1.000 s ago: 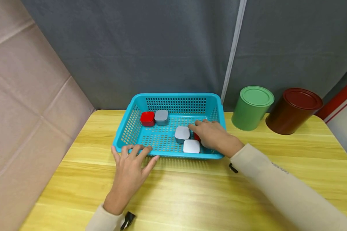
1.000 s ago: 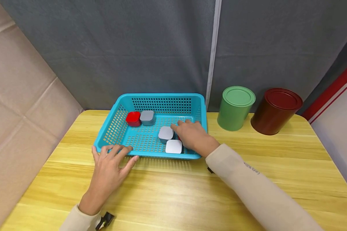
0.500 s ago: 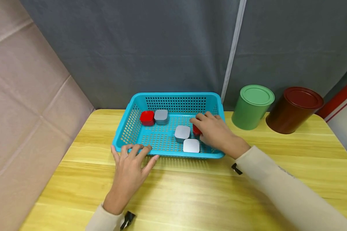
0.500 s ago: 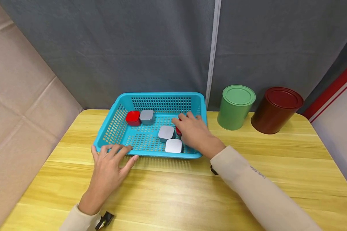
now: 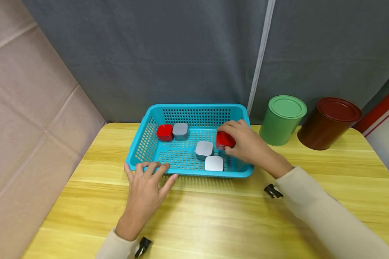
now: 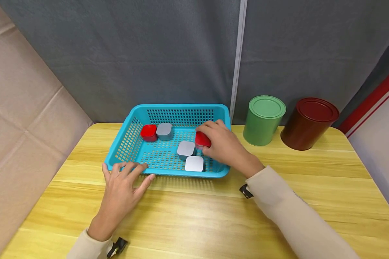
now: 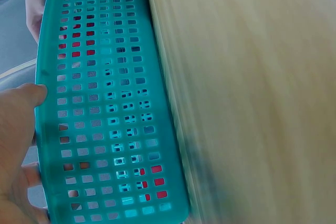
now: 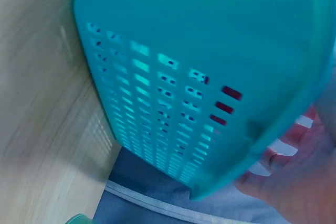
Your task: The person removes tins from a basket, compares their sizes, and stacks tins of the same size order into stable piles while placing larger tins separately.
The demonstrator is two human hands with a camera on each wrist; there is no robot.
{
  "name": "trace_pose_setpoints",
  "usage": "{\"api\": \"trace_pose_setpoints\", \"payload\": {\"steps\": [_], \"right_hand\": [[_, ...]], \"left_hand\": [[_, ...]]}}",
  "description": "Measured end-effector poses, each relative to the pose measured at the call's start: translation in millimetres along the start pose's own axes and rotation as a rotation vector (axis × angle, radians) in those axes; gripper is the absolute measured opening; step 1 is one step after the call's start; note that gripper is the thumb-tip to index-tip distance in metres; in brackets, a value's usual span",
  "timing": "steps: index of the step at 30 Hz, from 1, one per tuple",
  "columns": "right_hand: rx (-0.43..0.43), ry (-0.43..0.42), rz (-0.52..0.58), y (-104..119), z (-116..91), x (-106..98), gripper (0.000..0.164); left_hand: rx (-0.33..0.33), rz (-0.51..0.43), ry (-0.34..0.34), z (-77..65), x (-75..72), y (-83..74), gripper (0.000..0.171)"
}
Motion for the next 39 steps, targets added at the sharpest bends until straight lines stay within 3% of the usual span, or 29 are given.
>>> {"api": "trace_pose_setpoints", "payload": {"steps": [13,24,30,39], "right_hand": [[0.011,-0.087,0.149,-6,-25,-34,0.047],[0.069,-0.103,0.229,-27,-60,-54,0.045],[0.066,-0.153,0.176,-43,-81,-62,0.045],[0.111,-0.160,0.108,-68,-113,-64,0.051]], "left_hand": [[0.019,-0.005,-0.023,-0.2,-0.1,-0.3,0.036],[0.010,0.002,-0.011,-0.8,-0.2,-0.3,0.036],[0.010,-0.003,-0.018,-1.6,-0.9,-0.5,0.036],[0.014,0.003,-0.008,-1.4,-0.8,-0.4,0.035]]}}
Point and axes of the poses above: each hand's wrist, its own z-axis towards the middle knuckle, its own x-axis out of the palm, y = z × x, the point moved 5 cm from there along z, towards the middle knuckle, and after that the axes turned 9 degrees about -x, right-handed, at the moved point
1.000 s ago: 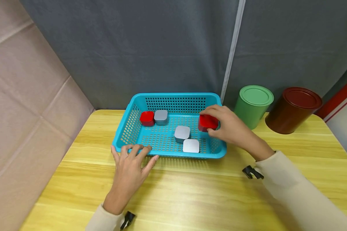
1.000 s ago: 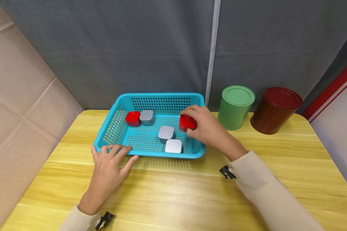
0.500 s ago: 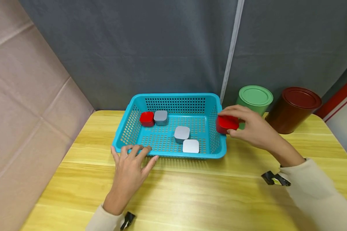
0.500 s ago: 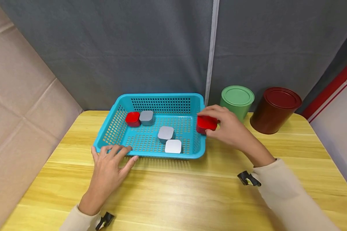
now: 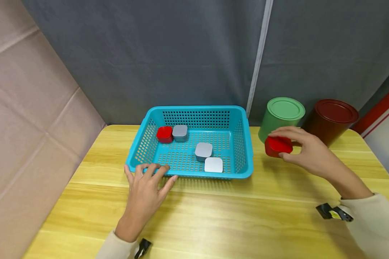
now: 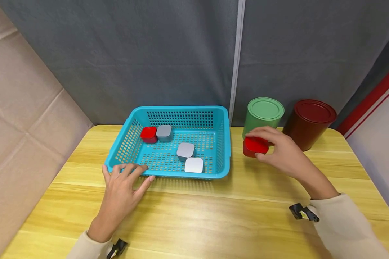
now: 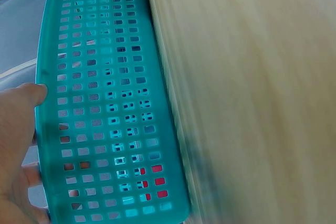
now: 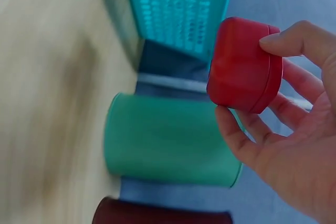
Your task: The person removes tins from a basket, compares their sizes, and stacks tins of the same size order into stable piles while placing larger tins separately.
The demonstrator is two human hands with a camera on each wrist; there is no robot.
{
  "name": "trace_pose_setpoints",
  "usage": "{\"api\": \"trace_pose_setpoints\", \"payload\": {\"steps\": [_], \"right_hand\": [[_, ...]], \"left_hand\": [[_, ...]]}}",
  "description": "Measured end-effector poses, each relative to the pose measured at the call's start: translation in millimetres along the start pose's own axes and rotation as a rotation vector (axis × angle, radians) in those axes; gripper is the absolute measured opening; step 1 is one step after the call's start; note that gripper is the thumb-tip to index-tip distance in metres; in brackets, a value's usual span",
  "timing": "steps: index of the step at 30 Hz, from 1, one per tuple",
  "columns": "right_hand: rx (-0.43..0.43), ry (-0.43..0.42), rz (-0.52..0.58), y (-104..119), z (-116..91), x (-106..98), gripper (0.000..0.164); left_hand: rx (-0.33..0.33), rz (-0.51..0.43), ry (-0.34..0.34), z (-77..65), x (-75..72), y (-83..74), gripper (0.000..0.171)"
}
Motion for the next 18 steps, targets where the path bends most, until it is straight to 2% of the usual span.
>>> {"api": "trace_pose_setpoints", "payload": {"steps": [10,18], "right_hand": [[0.083,-0.020,0.067,-46,-29,-4,0.050],[0.139,0.018,0.114,-73,-43,0,0.048]], "left_hand": [[0.000,0.003,-0.004,-0.5,-0.7,-1.2,0.034],[0.000,0.008,-0.002,0.0,-0.5,-0.8,0.034]]}}
Point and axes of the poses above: each hand's wrist, its own z-axis towards the middle knuckle, its own x-axis out of the palm, y = z × x, the point moved 5 cm from there along z, towards the middle knuckle, and after that the axes turned 9 degrees about -x, right-handed, at the moved point
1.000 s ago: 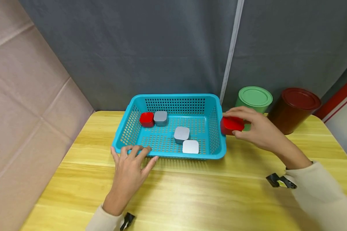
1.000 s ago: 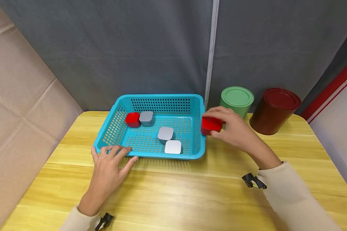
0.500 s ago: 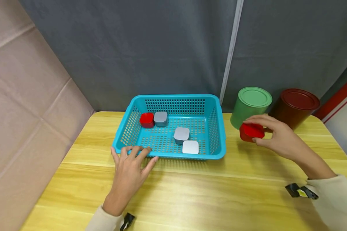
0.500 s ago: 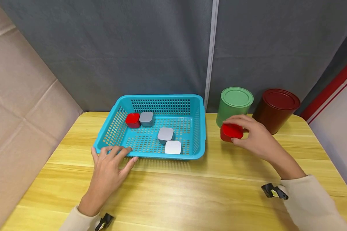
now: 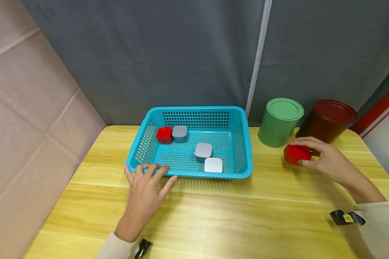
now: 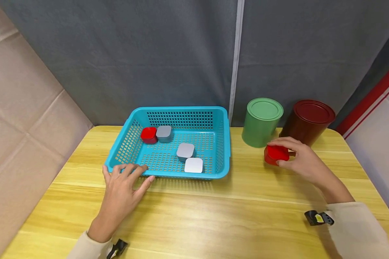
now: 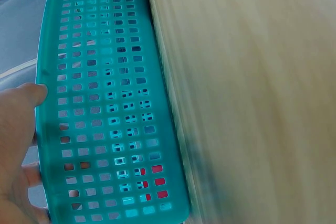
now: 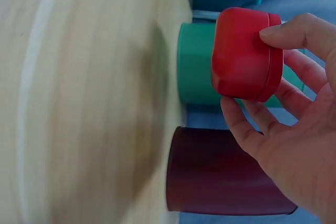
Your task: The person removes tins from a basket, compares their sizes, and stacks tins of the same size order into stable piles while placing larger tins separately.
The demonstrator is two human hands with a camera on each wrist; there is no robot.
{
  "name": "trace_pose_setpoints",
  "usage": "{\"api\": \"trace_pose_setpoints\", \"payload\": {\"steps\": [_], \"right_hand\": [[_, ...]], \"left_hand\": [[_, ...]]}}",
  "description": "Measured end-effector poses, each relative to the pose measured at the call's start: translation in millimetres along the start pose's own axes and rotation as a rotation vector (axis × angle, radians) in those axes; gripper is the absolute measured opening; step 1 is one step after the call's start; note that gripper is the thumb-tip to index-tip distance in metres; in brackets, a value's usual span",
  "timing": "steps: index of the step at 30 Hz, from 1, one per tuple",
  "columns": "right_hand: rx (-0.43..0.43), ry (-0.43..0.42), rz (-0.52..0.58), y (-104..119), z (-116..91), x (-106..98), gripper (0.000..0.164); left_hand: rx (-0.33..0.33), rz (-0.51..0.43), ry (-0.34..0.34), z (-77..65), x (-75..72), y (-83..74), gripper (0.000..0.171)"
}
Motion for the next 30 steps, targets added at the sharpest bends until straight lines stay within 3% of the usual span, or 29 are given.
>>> {"api": "trace_pose_setpoints", "payload": {"steps": [11,30], "right_hand": [[0.060,0.052,0.040,-29,-2,7,0.047],[-0.026,0.051,0.032,-34,-1,13,0.050]], "left_hand": [[0.001,-0.012,-0.004,0.1,1.0,0.6,0.035],[-0.004,-0.012,-0.005,-0.2,1.3,1.3,0.034]]}}
Point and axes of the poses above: each hand's wrist, its own z-axis towards the middle knuckle, its own x-axis out of the palm, y = z × x, the point moved 5 cm from there along z, towards the middle knuckle, and after that the axes turned 9 degrees about -x, right-handed, at the moved point
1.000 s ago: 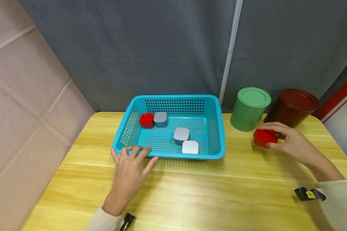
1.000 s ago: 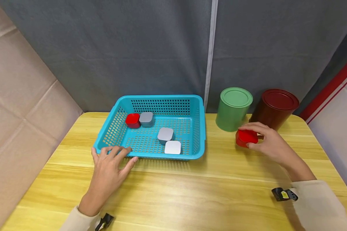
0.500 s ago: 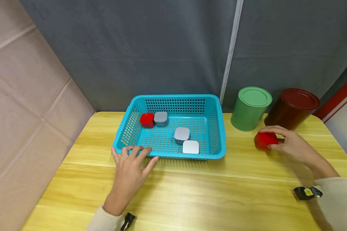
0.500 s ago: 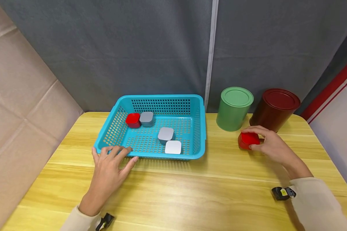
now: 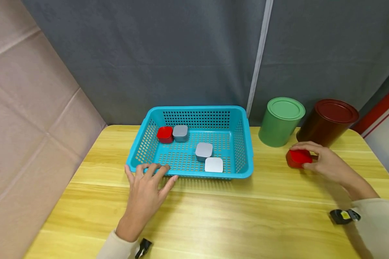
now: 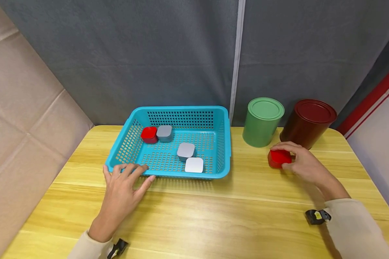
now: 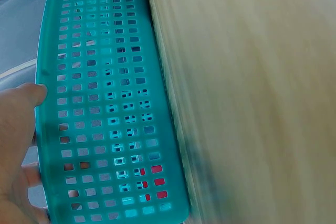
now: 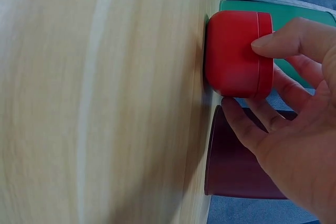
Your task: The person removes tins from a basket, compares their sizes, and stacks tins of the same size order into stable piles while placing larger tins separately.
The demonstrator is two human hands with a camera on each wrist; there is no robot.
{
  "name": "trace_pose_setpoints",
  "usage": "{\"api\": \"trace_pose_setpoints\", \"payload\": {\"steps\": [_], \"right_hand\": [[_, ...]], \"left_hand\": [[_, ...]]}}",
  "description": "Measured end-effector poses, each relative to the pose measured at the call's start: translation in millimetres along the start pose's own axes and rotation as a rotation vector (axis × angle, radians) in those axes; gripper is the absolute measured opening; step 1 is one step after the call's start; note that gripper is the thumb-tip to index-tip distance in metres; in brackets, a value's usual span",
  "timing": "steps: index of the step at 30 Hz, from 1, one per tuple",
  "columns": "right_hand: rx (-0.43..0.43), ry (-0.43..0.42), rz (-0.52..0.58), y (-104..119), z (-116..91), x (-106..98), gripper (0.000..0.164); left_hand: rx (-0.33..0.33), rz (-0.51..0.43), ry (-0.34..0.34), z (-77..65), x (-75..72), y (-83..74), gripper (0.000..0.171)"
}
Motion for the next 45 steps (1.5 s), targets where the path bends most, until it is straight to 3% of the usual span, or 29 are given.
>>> {"api": "trace_pose_setpoints", "payload": {"steps": [11,17,21,30,39,45], "right_hand": [[-0.068,-0.023,0.025,4,-2,1,0.049],[-0.039,-0.015,0.056,6,-5,-2,0.050],[-0.034,-0.025,0.020,12,-5,-3,0.052],[-0.173,-0.071,-0.097,46,3,-4,0.061],[-0.115,-0.057,-0.082,81,18,-2,0.062],[-0.139,-0.039,-0.034,101,30,2,0.061]], "left_hand": [[-0.001,0.001,-0.002,-0.1,0.4,0.0,0.035],[0.000,0.000,-0.001,-0.1,0.4,-0.4,0.034],[0.004,0.004,-0.009,0.0,0.2,-0.4,0.034],[0.010,0.002,-0.016,0.0,-0.5,-0.7,0.035],[0.001,-0.002,-0.002,-0.1,-0.4,-0.5,0.035],[0.004,-0.009,-0.009,-0.2,-0.6,-1.0,0.034]]}}
Point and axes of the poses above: each hand's wrist, its own z-axis towards the middle knuckle, its own x-axis out of the palm, y = z × x, the point moved 5 cm from there along z, towards the middle knuckle, and after that the axes turned 9 degrees about -x, right-handed, at the moved point
